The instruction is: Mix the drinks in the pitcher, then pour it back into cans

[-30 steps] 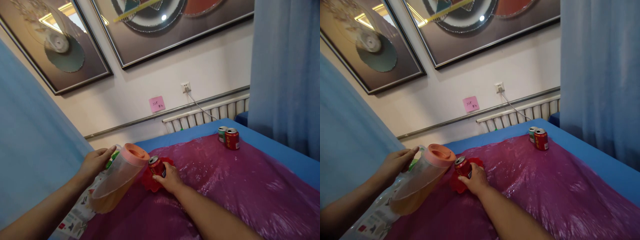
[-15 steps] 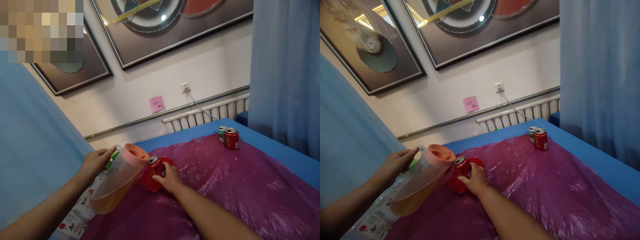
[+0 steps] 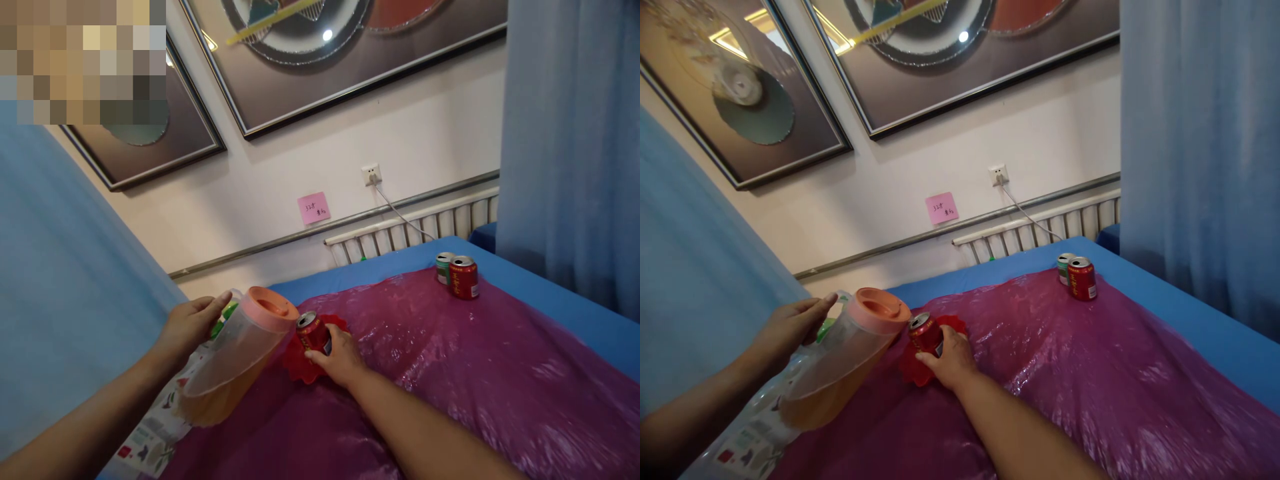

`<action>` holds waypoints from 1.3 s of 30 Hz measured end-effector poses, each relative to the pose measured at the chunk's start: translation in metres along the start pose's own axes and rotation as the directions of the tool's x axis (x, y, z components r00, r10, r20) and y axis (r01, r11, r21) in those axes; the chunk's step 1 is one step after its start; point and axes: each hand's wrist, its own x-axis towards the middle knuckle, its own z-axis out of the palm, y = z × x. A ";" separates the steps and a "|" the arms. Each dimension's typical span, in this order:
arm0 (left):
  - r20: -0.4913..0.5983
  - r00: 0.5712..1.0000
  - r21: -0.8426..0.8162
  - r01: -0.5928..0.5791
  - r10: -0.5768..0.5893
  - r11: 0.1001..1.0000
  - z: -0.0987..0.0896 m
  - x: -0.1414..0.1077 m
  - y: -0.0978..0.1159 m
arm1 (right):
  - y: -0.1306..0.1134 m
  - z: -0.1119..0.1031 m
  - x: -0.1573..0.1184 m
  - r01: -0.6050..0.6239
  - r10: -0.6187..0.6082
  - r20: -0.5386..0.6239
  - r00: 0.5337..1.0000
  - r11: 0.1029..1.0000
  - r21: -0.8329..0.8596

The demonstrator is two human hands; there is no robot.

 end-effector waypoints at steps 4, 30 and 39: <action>0.014 1.000 -0.022 0.020 -0.019 1.000 0.001 -0.001 0.001 | 0.000 0.001 0.000 -0.005 0.005 0.011 1.000 1.000 0.000; 0.015 1.000 -0.031 0.013 -0.012 0.999 0.001 -0.001 -0.003 | 0.000 0.000 0.000 -0.003 0.002 0.010 1.000 1.000 0.026; 0.016 1.000 -0.031 0.017 -0.017 0.999 0.001 -0.004 0.000 | -0.001 0.000 -0.001 -0.008 0.008 0.014 1.000 1.000 -0.008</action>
